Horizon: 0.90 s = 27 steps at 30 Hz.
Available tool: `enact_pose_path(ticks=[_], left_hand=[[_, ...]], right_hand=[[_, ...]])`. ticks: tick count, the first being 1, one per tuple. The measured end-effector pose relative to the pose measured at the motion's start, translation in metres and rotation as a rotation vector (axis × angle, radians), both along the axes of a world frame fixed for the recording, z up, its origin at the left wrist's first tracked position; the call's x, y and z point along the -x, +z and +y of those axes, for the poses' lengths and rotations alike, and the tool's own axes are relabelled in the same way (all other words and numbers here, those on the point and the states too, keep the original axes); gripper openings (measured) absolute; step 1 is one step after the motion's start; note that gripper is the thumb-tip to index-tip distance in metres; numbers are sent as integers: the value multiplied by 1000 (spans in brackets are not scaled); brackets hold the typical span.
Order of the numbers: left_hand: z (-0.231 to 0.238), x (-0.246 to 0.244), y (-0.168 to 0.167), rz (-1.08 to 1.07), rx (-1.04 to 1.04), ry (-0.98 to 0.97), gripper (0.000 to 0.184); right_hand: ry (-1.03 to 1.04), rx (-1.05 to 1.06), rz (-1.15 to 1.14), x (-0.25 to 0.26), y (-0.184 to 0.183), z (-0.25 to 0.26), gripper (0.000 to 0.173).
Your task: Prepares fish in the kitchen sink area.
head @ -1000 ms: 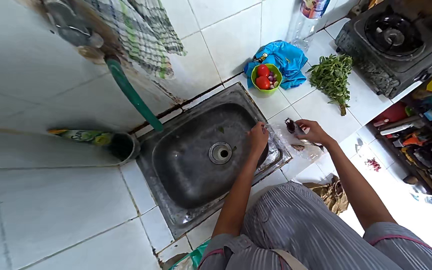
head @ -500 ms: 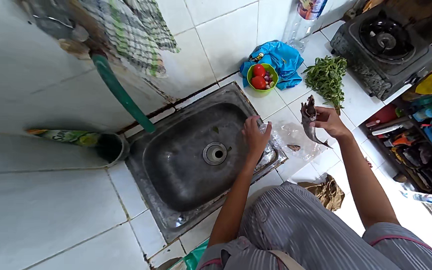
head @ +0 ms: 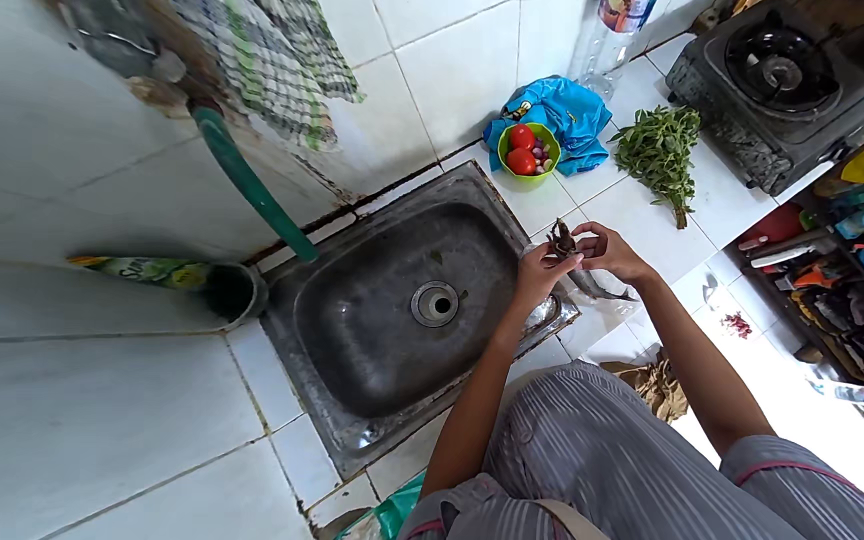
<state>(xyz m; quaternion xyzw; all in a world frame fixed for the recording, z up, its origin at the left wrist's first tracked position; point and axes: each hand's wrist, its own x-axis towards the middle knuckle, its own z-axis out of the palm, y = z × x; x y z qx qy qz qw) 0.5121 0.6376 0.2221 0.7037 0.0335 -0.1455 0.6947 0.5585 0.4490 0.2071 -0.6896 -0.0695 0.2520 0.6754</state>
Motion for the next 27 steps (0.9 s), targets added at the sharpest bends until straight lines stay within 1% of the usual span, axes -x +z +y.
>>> enact_pose_path(ticks=[5,9,10,12,14,15,16,17,18,19,20,21,22,23,24,25,26,27], left_hand=[[-1,-3,-22,93,105,85,32],[-4,-4,-25,174,138,95,32],[-3,-4,-25,177,145,85,34],[3,-1,-26,163,129,34,47],[13,3,-31,106,54,-2,60],[17,4,-34,64,18,25,60],[21,4,-36,15,-24,80,55],[27,5,-38,-38,-89,142,46],[34,6,-40,-74,-183,201,39],[44,7,-43,-89,-321,248,37],[55,8,-45,-61,-492,262,44],[66,9,-47,22,-675,229,59],[75,9,-50,148,-826,187,82],[82,8,-54,294,-919,138,100],[86,8,-58,395,-995,104,108],[88,9,-56,423,-1041,98,108],[87,12,-51,393,-1055,108,99],[84,16,-44,337,-1050,123,85]], right_hand=[[40,68,57,-1,-6,4,63],[37,71,69,0,-12,4,62],[35,72,72,0,-13,3,62],[29,85,72,0,-12,2,62],[5,102,61,0,-12,0,65],[-9,103,55,0,-12,-1,65],[-18,97,53,1,-11,-3,65],[-27,89,53,1,-10,-5,66],[-36,76,54,1,-9,-7,66],[-37,66,54,2,-8,-10,67],[-38,57,50,2,-7,-12,68],[-40,50,45,3,-6,-14,69],[-40,47,42,3,-5,-15,71],[-37,51,36,3,-4,-15,72],[-34,63,23,2,-3,-15,73],[-29,82,-3,2,-4,-15,74],[-23,100,-41,2,-4,-14,75],[-18,120,-87,3,-5,-13,75]])
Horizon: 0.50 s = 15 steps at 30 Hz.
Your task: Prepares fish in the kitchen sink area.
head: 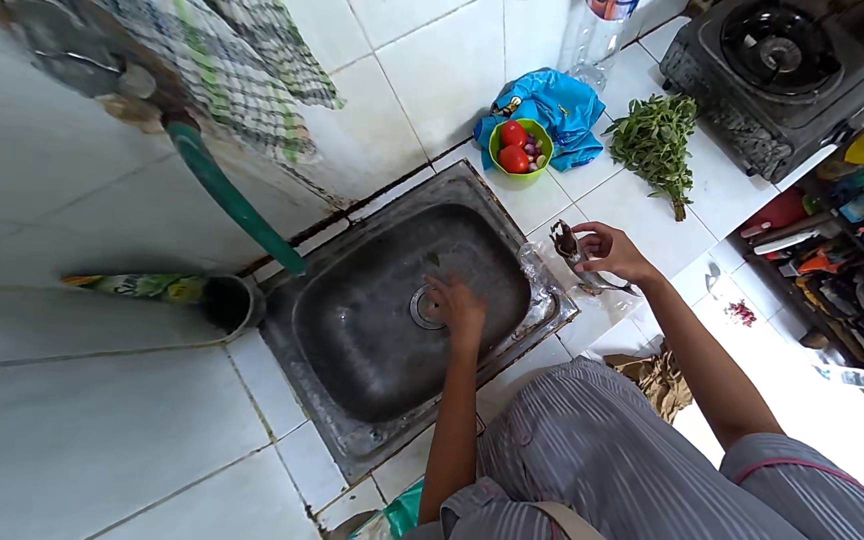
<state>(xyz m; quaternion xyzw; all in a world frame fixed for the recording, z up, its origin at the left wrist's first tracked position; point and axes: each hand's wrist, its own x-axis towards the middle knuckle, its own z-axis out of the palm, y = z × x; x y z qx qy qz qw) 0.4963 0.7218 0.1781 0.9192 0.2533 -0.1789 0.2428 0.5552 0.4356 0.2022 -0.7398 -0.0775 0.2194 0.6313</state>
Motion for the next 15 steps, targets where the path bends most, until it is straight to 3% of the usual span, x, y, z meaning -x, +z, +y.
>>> enact_pose_path(ticks=[2,4,8,13,15], left_hand=[[-6,6,12,-144,38,-13,47],[-13,7,18,-243,83,-26,27],[-30,9,22,-335,286,-85,33],[-72,17,41,-334,950,43,40],[-87,21,44,-371,1048,46,42]], right_hand=[[9,39,-79,3,2,4,71],[-1,64,-144,7,6,10,65],[-43,76,-254,12,8,22,60],[-187,128,-406,24,13,40,60],[-254,178,-472,27,16,49,60]])
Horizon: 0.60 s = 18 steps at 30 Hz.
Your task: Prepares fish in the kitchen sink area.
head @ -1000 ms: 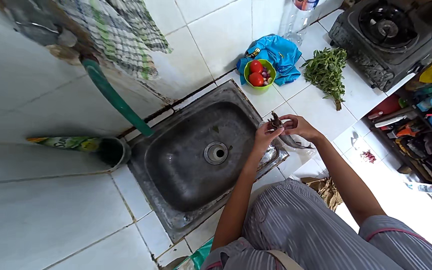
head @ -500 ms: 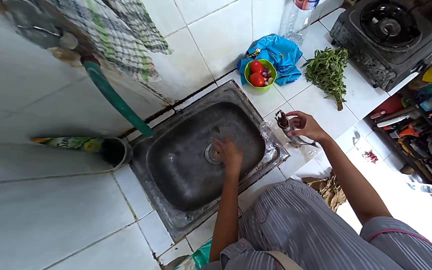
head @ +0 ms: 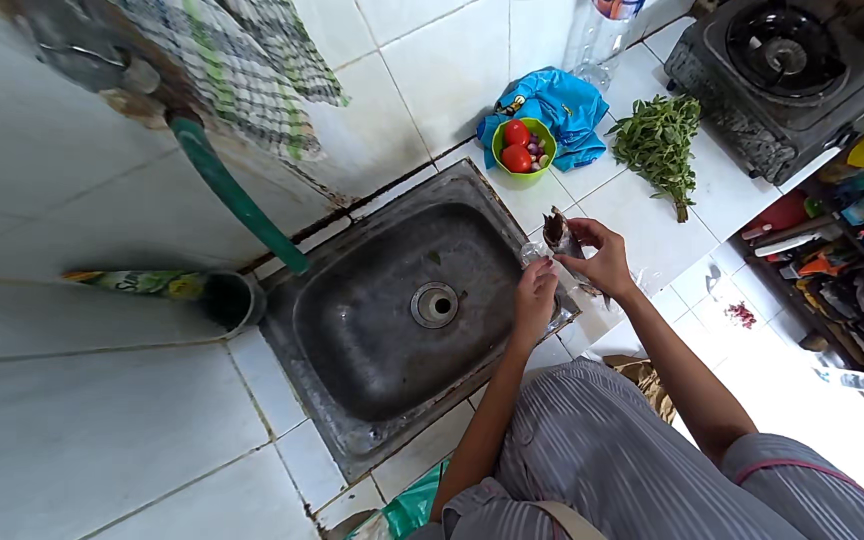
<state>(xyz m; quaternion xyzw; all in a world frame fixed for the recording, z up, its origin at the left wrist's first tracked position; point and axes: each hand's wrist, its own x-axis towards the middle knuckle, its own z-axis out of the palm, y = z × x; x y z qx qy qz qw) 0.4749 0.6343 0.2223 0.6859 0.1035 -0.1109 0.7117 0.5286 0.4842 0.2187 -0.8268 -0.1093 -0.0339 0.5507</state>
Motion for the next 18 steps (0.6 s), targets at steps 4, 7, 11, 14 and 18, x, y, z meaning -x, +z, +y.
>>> enact_pose_path(ticks=[4,7,11,14,18], left_hand=[[-10,1,-11,-249,-68,1,55],[-4,1,-12,-398,-125,10,61],[5,3,-8,-582,-145,123,43],[14,5,15,-655,-202,184,32],[28,8,58,-764,-379,211,25]], right_hand=[[-31,-97,65,5,10,6,60],[12,-195,64,9,17,4,62],[54,-254,-4,17,27,-1,62],[121,-287,-55,27,36,-6,66],[167,-304,-117,32,52,-4,63]])
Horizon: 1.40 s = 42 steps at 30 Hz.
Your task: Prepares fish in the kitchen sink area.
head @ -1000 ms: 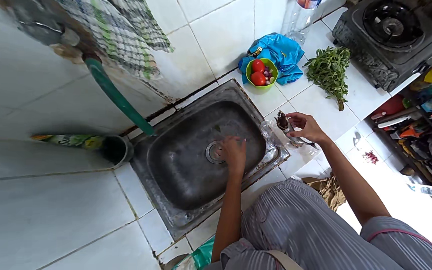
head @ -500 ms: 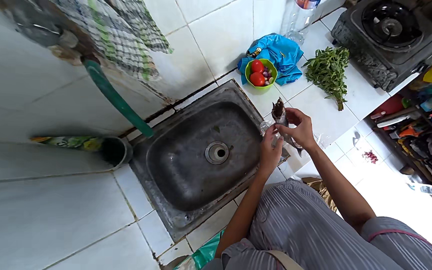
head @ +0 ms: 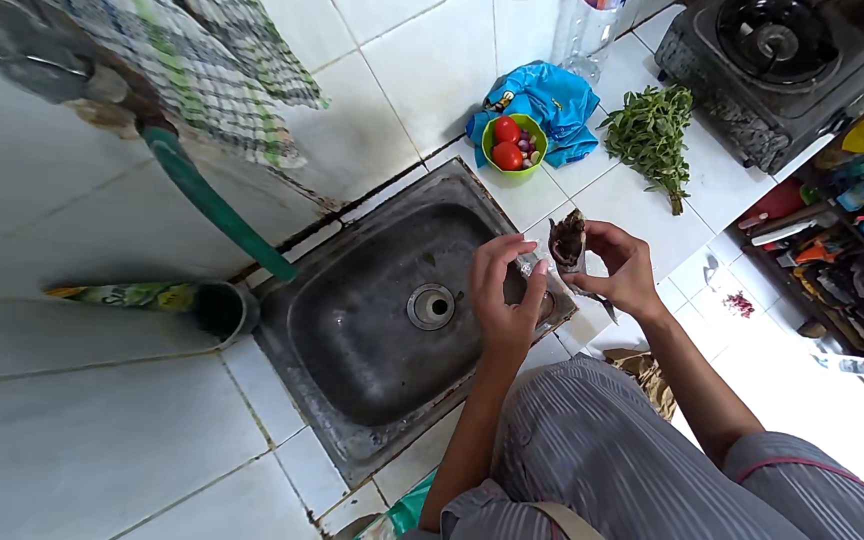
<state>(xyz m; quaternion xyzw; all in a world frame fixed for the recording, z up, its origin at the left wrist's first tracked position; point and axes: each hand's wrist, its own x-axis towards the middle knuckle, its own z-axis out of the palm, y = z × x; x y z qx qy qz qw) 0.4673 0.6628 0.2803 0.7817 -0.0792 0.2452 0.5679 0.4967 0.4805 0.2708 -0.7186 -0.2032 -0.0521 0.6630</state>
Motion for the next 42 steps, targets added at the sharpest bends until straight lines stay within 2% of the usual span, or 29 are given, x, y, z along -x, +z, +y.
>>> enact_pose_path(ticks=[6,10,25,31,36,39,42], left_hand=[[6,4,38,-81,-229,83,18],[8,6,43,-53,-269,100,12],[11,15,59,-98,-548,184,13],[10,14,59,-57,-513,153,12],[16,12,57,130,-197,16,18],[20,12,59,206,-179,-8,20],[21,13,59,189,-221,7,24]], right_hand=[[25,39,-110,4,15,6,59],[37,51,-129,6,21,10,57],[29,77,-129,8,21,12,58],[24,76,-137,9,22,12,59],[43,56,-143,9,23,13,57],[45,58,-139,8,24,14,57],[47,65,-145,8,24,14,57]])
